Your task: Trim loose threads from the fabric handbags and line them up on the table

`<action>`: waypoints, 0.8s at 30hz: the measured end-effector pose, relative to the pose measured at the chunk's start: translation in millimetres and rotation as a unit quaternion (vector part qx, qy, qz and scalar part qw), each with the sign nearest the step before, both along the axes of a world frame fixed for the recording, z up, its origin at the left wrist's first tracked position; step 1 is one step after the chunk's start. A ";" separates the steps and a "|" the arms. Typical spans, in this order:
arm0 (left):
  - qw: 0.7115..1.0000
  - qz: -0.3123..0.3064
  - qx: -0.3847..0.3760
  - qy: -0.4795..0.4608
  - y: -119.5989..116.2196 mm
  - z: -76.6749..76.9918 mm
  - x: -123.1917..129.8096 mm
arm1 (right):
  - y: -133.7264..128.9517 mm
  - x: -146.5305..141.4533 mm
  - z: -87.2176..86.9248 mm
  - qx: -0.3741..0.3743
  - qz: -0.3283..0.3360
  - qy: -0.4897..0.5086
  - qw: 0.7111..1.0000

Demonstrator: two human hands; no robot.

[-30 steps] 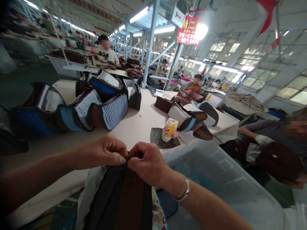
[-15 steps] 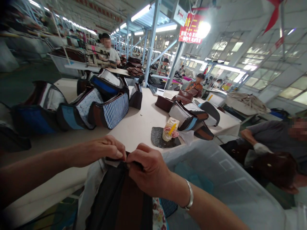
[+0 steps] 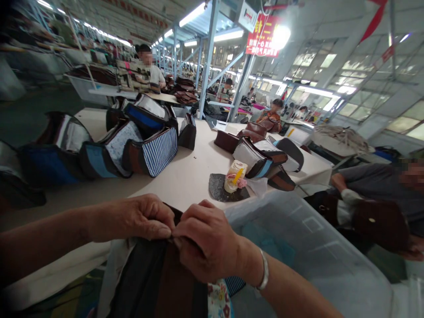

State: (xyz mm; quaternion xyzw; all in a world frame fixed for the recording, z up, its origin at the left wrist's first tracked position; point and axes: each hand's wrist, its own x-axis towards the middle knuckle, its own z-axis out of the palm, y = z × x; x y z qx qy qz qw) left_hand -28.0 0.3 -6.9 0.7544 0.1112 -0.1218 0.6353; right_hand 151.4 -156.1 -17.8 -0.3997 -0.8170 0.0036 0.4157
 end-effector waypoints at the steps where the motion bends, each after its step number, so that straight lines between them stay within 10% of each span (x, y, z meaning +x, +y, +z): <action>1: 1.000 0.014 0.013 0.000 -3.2 3.0 0.0 | -0.6 2.7 0.1 -0.036 0.006 0.053 0.998; 8: 0.982 0.036 0.159 -0.091 -14.9 42.7 -4.4 | 16.4 35.4 7.7 -0.353 0.155 0.226 0.895; 24: 0.954 -0.021 0.288 -0.086 -0.2 54.9 -36.9 | 28.9 18.0 9.8 -0.399 0.187 0.268 0.857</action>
